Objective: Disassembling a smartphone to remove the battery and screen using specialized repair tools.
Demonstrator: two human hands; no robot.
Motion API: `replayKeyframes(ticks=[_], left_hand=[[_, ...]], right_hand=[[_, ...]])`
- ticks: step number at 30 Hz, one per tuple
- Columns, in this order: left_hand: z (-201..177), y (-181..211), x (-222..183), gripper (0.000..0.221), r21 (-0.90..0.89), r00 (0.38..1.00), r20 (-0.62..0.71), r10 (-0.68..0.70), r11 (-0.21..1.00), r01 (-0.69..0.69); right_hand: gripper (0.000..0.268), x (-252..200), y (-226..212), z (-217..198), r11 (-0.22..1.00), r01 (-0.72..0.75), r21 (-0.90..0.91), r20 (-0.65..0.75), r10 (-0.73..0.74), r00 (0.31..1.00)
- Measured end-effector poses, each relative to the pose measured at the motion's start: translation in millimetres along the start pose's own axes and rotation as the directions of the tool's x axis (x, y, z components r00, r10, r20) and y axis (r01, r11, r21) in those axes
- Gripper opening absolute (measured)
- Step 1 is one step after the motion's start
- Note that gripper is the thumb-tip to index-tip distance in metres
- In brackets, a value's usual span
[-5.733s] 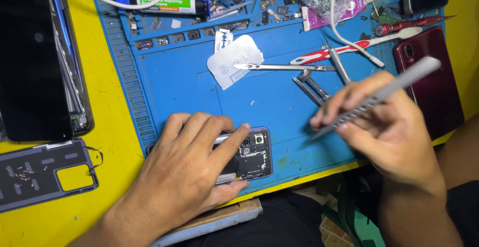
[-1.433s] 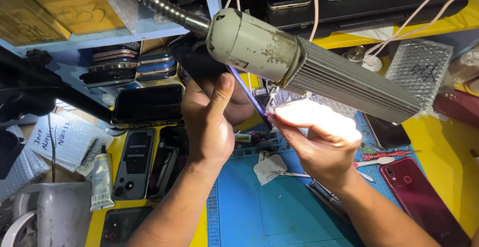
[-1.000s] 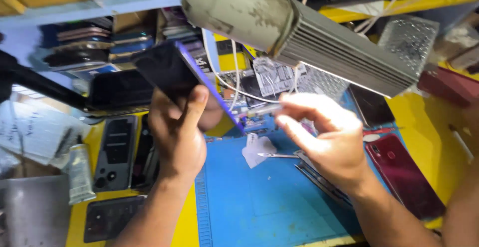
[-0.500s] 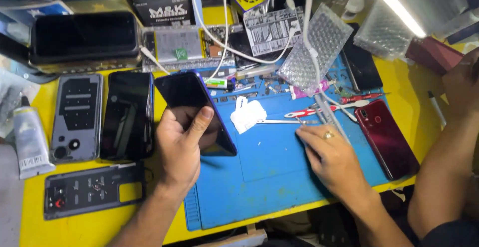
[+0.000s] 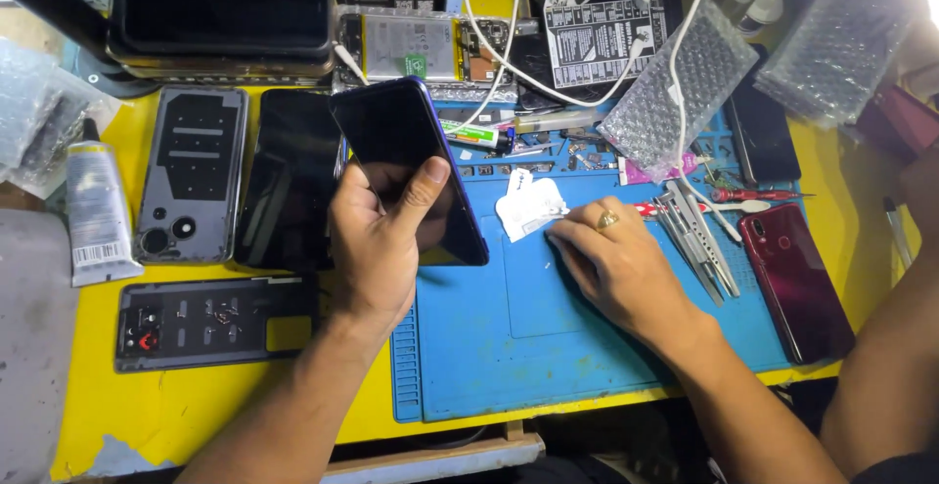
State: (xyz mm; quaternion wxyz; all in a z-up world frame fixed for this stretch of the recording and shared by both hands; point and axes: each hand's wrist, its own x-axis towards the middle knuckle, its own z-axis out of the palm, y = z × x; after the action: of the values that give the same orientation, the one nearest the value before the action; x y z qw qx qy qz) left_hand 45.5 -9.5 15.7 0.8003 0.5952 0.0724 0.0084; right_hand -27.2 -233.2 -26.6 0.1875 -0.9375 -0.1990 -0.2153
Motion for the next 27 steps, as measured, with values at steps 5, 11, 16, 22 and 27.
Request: replayKeyframes(ticks=[5,11,16,22,27], left_hand=[[0.8,2.3,-3.9,0.033,0.018,0.999,0.004,-0.042,0.999,0.042],[5.2,0.8,-5.3,0.036,-0.005,0.997,0.001,-0.072,0.997,0.072],[-5.5,-20.7,-5.2,0.030,0.049,0.994,0.105,-0.012,0.999,0.007],[-1.9,-22.6,-14.4,0.028,0.155,0.952,0.301,0.054,0.982,-0.105],[3.3,-19.2,-23.1,0.031,0.272,0.956,0.290,0.037,0.955,-0.120]], right_hand=[[0.007,12.1,4.8,5.8,0.995,0.065,-0.071,-0.027,-0.067,0.997],[0.013,12.6,-23.8,-8.3,0.984,-0.065,0.167,-0.024,0.070,0.997],[0.012,9.6,-59.3,-15.3,0.782,-0.322,0.534,0.059,0.346,0.936],[0.007,0.8,-69.4,-5.7,0.679,-0.406,0.611,0.049,0.479,0.876],[0.005,-10.1,-66.0,6.5,0.700,-0.463,0.543,0.031,0.535,0.844]])
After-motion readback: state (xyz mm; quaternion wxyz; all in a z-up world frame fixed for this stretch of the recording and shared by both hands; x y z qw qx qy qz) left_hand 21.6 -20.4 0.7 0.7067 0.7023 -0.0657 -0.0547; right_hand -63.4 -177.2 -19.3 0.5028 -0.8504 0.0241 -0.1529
